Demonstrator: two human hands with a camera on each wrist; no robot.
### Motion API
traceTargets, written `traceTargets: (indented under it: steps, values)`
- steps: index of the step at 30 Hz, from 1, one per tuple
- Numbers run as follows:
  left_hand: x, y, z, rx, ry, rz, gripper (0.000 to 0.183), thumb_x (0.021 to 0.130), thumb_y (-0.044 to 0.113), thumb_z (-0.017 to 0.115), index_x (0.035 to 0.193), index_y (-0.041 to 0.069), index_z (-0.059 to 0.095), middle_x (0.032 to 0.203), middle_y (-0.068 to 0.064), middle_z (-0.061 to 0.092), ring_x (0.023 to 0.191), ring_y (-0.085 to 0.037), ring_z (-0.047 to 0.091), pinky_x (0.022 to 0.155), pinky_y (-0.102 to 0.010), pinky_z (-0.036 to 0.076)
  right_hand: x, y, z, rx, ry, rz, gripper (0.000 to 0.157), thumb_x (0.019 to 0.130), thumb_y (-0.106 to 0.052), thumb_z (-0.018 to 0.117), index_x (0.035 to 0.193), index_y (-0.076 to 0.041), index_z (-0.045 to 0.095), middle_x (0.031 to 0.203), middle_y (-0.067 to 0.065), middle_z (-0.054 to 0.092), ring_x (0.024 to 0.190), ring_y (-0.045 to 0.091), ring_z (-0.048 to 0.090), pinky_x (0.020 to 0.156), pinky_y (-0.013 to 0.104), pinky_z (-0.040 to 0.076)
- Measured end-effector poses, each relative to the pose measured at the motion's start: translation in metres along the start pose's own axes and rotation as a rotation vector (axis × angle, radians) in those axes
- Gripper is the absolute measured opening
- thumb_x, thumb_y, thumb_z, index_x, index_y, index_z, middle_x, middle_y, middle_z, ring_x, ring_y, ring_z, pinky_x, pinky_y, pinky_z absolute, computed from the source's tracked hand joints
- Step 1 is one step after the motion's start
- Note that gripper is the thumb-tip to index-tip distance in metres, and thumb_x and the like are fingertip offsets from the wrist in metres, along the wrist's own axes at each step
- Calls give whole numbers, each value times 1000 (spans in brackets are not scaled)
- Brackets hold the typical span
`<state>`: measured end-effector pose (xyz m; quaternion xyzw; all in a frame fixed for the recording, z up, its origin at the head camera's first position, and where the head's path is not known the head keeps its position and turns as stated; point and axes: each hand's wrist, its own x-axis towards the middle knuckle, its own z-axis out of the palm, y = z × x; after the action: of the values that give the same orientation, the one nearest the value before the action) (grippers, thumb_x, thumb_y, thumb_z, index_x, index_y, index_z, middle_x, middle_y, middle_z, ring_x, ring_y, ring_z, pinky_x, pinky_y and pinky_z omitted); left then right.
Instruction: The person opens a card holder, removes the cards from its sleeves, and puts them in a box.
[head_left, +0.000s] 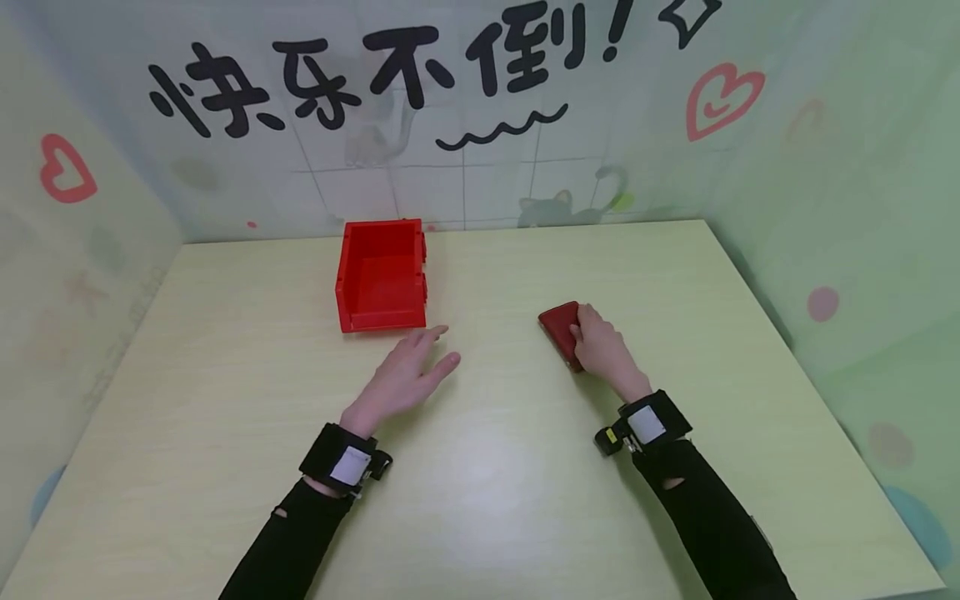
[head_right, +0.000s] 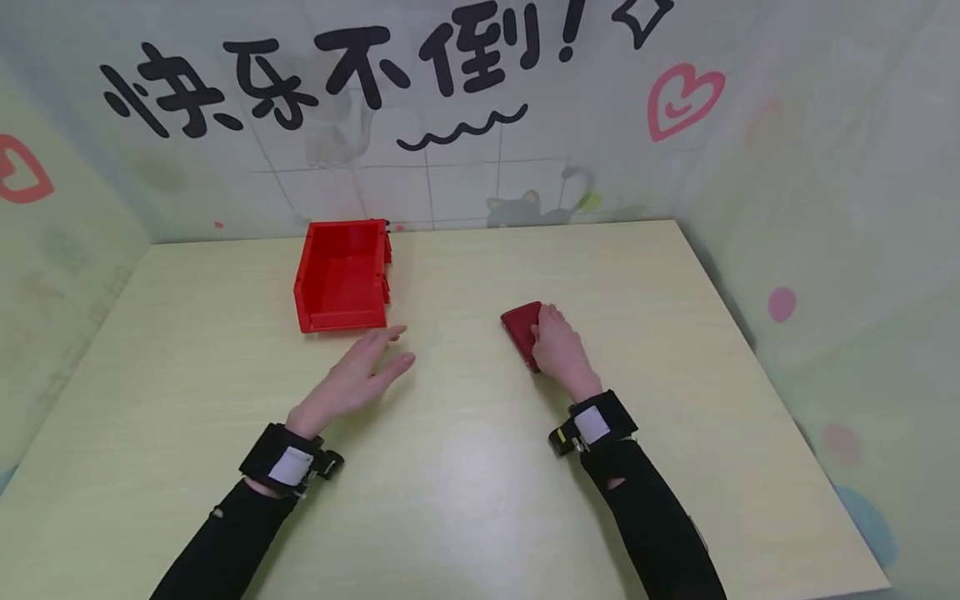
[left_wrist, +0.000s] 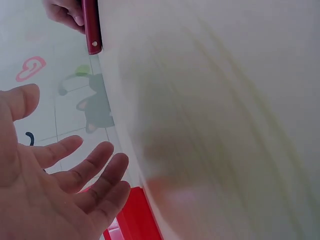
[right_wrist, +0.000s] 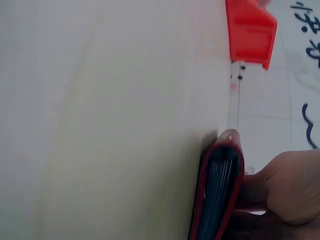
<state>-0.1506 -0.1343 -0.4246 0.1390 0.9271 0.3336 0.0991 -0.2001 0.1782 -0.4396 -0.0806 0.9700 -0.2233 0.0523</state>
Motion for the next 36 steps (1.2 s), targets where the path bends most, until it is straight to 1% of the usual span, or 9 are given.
traceTargets:
  steps: [3, 8, 11, 14, 16, 18, 29, 33, 36]
  values:
    - [3, 5, 6, 5, -23, 0, 66, 100, 44, 54, 154, 9, 37, 144, -20, 50, 133, -37, 48, 109, -57, 44, -5, -13, 8, -22, 46, -35, 22, 106, -13, 46, 109, 8, 52, 93, 21, 59, 74, 30, 59, 66, 43, 53]
    - [9, 12, 13, -10, -83, -12, 68, 101, 44, 54, 155, 8, 35, 129, -19, 55, 120, -33, 51, 102, -52, 47, -14, -35, 20, -80, 86, -99, 22, 105, -15, 51, 103, 7, 54, 86, 17, 59, 68, 27, 60, 62, 42, 55]
    - [13, 15, 16, -6, -143, -24, 73, 100, 45, 53, 158, 7, 28, 144, -21, 46, 134, -38, 40, 113, -55, 37, -20, -49, 28, -129, 124, -142, 24, 104, -16, 54, 103, 8, 55, 82, 17, 60, 67, 27, 62, 61, 42, 58]
    - [17, 17, 21, 8, -218, -18, 82, 100, 47, 51, 161, 5, 17, 163, -23, 22, 152, -44, 16, 123, -62, 14, -24, -62, 37, -165, 167, -176, 25, 102, -16, 57, 101, 9, 57, 79, 16, 61, 66, 27, 64, 60, 41, 58]
    - [20, 16, 26, 17, -265, -18, 88, 99, 52, 49, 162, 7, 7, 170, -19, 6, 157, -43, -1, 124, -63, -2, -27, -70, 41, -163, 181, -193, 26, 101, -18, 59, 101, 8, 59, 78, 16, 62, 65, 27, 66, 59, 40, 59]
    - [23, 14, 30, 23, -295, -13, 94, 97, 57, 48, 162, 8, 1, 171, -16, -2, 157, -40, -9, 122, -64, -10, -29, -76, 45, -161, 193, -214, 28, 101, -19, 60, 101, 8, 60, 79, 17, 65, 67, 29, 68, 60, 41, 60]
    - [38, 0, 45, 124, -341, -84, 105, 91, 67, 50, 160, 23, -16, 169, -8, -22, 156, -31, -24, 119, -65, -19, -33, -84, 55, -108, 259, -267, 27, 97, -25, 67, 98, 1, 68, 84, 16, 72, 71, 28, 71, 64, 38, 61]
    - [39, 0, 45, 153, -353, -114, 106, 90, 70, 49, 160, 26, -17, 169, -6, -23, 155, -30, -26, 116, -68, -20, -33, -81, 53, -48, 282, -268, 34, 93, -31, 72, 102, 1, 65, 91, 15, 65, 77, 26, 66, 71, 36, 60]
    - [38, 3, 43, 165, -361, -123, 106, 90, 71, 49, 160, 26, -17, 169, -5, -24, 155, -29, -26, 114, -71, -20, -32, -79, 48, -50, 281, -253, 41, 89, -39, 76, 90, -2, 59, 84, 11, 56, 73, 22, 56, 64, 32, 53]
